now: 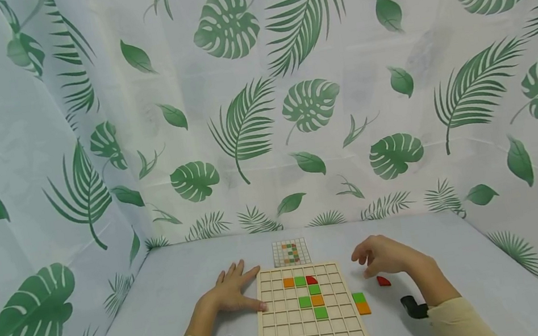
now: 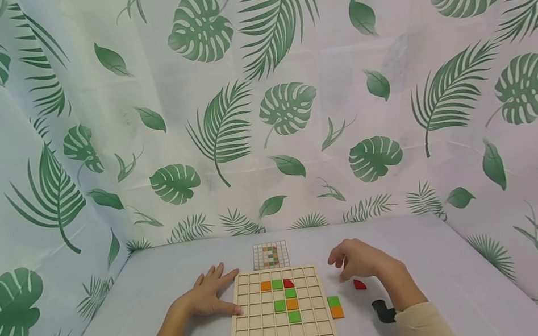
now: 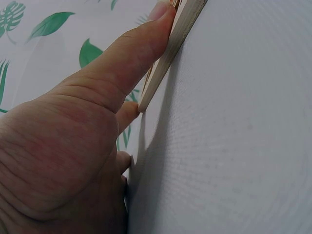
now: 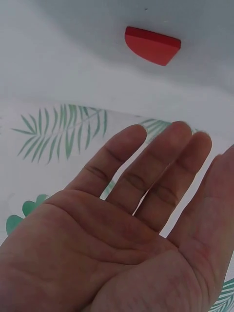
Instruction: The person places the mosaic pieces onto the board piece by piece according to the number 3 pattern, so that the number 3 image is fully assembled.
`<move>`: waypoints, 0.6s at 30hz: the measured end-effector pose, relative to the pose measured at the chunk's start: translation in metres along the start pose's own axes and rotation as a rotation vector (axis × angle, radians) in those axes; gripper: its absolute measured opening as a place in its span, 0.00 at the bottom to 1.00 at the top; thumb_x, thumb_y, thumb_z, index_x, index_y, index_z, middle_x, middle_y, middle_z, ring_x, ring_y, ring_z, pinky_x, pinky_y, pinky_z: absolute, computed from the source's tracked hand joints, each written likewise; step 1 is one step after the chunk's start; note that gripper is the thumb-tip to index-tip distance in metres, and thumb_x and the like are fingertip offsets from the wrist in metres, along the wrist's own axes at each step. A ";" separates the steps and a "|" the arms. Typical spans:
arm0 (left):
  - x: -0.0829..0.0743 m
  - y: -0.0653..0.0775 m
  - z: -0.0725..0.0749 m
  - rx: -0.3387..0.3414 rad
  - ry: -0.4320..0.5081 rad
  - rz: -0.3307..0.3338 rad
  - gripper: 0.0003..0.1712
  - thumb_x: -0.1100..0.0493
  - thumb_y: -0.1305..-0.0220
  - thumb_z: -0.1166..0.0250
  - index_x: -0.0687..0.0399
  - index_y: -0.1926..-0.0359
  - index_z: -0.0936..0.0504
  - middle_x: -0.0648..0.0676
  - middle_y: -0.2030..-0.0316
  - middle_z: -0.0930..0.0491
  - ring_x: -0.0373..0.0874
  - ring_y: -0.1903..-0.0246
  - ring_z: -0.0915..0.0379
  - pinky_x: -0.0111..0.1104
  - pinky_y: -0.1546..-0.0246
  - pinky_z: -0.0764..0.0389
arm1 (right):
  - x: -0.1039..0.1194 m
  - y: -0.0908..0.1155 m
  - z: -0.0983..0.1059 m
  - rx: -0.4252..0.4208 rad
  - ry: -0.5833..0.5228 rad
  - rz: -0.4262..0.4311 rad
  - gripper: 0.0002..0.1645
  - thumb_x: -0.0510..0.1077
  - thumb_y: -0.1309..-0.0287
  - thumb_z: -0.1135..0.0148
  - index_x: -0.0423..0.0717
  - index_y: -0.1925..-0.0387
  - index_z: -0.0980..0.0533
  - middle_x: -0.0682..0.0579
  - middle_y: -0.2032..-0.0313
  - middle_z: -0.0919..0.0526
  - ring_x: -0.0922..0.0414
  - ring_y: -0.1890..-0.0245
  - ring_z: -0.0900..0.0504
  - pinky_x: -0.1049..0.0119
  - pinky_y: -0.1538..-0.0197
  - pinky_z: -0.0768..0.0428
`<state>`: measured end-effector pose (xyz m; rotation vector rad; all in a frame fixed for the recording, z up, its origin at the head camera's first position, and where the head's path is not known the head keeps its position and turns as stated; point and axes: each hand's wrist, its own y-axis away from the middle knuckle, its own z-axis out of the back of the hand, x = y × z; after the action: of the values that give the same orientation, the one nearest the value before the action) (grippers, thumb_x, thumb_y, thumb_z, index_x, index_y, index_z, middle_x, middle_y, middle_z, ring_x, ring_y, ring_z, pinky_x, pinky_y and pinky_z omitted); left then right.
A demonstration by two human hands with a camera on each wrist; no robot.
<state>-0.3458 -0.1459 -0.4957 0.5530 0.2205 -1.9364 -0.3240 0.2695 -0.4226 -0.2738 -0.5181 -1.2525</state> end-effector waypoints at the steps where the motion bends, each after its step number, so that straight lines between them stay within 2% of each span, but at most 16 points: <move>1: 0.000 0.000 0.000 0.000 0.000 -0.001 0.64 0.24 0.53 0.25 0.38 0.19 0.39 0.66 0.17 0.56 0.66 0.17 0.65 0.63 0.20 0.63 | -0.001 0.000 0.000 0.004 0.003 -0.005 0.21 0.33 0.51 0.20 0.45 0.53 0.13 0.49 0.60 0.14 0.55 0.63 0.20 0.59 0.59 0.15; 18: 0.001 0.000 -0.001 0.000 0.005 -0.014 0.64 0.24 0.53 0.25 0.39 0.19 0.39 0.67 0.17 0.57 0.66 0.17 0.66 0.64 0.20 0.64 | -0.015 0.000 0.002 0.039 0.022 -0.058 0.20 0.35 0.52 0.19 0.49 0.55 0.13 0.51 0.59 0.14 0.55 0.62 0.20 0.57 0.58 0.15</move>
<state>-0.3457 -0.1470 -0.4968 0.5575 0.2284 -1.9491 -0.3273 0.2830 -0.4281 -0.2134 -0.5341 -1.2993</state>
